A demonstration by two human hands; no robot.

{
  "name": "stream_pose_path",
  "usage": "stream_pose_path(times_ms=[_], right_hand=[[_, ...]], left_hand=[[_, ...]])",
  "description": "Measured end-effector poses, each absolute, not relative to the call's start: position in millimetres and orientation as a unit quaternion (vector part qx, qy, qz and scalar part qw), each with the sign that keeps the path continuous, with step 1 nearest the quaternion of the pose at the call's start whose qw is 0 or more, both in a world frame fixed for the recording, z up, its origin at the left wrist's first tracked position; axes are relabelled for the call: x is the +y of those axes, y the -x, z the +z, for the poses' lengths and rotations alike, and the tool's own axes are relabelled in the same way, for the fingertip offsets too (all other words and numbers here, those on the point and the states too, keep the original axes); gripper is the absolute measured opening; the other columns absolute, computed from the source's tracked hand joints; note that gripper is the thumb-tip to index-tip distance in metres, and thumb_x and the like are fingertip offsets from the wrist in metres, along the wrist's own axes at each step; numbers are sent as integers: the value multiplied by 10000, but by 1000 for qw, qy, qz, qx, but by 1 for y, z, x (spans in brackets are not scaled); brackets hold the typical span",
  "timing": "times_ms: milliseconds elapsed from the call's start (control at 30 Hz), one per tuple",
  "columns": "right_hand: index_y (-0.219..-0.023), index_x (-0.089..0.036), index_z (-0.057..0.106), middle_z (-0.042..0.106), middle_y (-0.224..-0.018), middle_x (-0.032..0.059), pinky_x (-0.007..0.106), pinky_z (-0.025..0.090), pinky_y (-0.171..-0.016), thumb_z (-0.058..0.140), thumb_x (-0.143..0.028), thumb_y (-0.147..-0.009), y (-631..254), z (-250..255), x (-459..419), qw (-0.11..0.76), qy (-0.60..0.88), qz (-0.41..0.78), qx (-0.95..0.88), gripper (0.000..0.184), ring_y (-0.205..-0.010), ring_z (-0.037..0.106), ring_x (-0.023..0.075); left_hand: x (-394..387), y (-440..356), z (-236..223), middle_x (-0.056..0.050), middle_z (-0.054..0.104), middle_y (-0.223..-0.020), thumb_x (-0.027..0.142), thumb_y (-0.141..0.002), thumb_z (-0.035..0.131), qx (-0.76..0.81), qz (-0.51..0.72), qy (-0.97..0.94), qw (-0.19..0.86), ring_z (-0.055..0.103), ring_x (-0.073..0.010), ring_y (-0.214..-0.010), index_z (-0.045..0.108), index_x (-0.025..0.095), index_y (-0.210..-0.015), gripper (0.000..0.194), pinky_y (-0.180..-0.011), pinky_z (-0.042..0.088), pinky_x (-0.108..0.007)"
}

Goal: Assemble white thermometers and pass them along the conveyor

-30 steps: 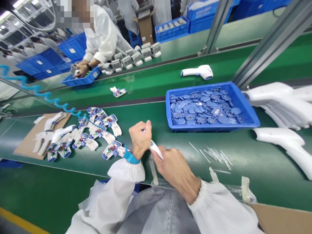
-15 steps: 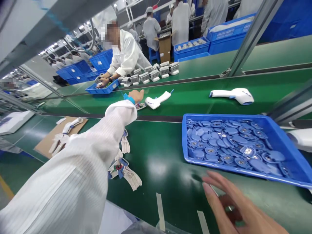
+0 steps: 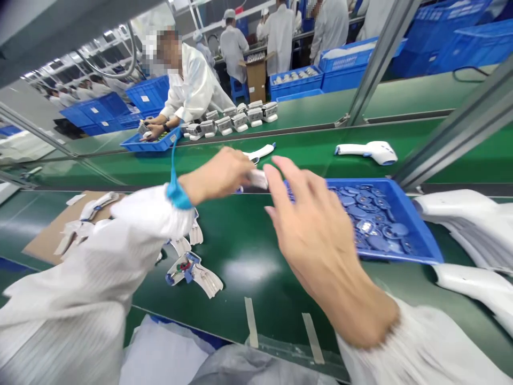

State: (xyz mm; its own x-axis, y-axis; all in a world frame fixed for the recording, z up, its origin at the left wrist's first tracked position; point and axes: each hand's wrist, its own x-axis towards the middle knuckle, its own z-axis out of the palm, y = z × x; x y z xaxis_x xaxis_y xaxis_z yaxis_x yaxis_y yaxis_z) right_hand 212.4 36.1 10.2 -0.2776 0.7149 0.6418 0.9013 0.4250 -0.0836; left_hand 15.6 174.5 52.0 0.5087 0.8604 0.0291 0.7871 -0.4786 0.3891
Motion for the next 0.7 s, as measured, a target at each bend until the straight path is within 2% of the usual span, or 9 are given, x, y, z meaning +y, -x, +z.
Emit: stream_pose_path(times_ms=[67, 133, 200, 267, 333, 433, 500, 600, 700], right_hand=[[-1289, -103, 644, 737, -1216, 217, 454, 540, -721, 512, -211, -986, -209, 6, 40, 246, 540, -107, -798, 348, -959, 719, 363], [-1101, -149, 693, 768, -908, 149, 391, 477, -579, 511, -280, -1000, -217, -10, 27, 226, 577, -12, -784, 246, -704, 699, 297], [-1018, -198, 689, 738, -780, 77, 351, 446, -536, 493, -407, -1032, -231, -28, 2, 265, 602, 82, -749, 287, -596, 653, 237], [-993, -234, 684, 726, -767, 36, 332, 457, -547, 471, -504, -1041, -243, -43, -27, 306, 612, 159, -712, 348, -585, 630, 201], [-990, -255, 693, 736, -809, 31, 333, 477, -562, 460, -549, -1036, -251, -53, -51, 319, 613, 215, -690, 378, -619, 636, 196], [-1143, -273, 711, 766, -1087, 79, 371, 531, -673, 480, -560, -1028, -253, -63, -71, 349, 618, 212, -671, 386, -910, 706, 255], [-1165, -279, 718, 751, -1169, 86, 401, 520, -759, 505, -566, -1027, -249, -64, -75, 373, 618, 159, -674, 383, -1033, 685, 278], [-952, -271, 736, 763, -989, 41, 397, 425, -776, 492, -513, -1059, -239, -56, -78, 365, 592, 70, -716, 360, -874, 657, 229], [-836, -257, 698, 747, -879, 2, 384, 365, -765, 440, -405, -1092, -240, -40, -84, 361, 574, 23, -735, 392, -761, 616, 181]], left_hand=[[119, -32, 40, -133, 739, -1060, 1, -859, 619, 316, 65, -940, 113, 640, -291, -1142, 714, 110, -906, 152, -1146, 390, -477], [69, -40, 17, -135, 702, -1176, 30, -872, 647, 286, 149, -940, 108, 614, -286, -1200, 694, 139, -1032, 199, -1150, 405, -474], [32, -42, -10, -161, 574, -1425, 187, -791, 850, 374, 287, -863, 179, 548, -317, -1316, 580, 174, -1323, 596, -1146, 427, -497], [9, -44, -33, -159, 556, -1442, 306, -693, 955, 468, 366, -742, 309, 601, -298, -1236, 446, 199, -1453, 921, -1043, 503, -459], [-5, -47, -46, -93, 684, -1210, 373, -710, 946, 512, 365, -647, 432, 669, -228, -992, 511, 192, -1354, 798, -869, 536, -369], [-17, -56, -53, 8, 699, -851, 415, -777, 896, 509, 313, -627, 500, 619, -160, -750, 609, 194, -1007, 429, -702, 460, -293], [-23, -63, -55, 12, 694, -840, 409, -811, 870, 499, 286, -681, 453, 611, -164, -762, 596, 203, -914, 359, -693, 422, -294], [-32, -70, -57, -19, 719, -963, 392, -914, 766, 467, 236, -784, 334, 644, -207, -890, 594, 216, -936, 247, -744, 401, -323], [-35, -74, -59, -21, 730, -955, 433, -971, 677, 464, 184, -810, 307, 666, -224, -874, 582, 232, -979, 222, -711, 377, -331]])
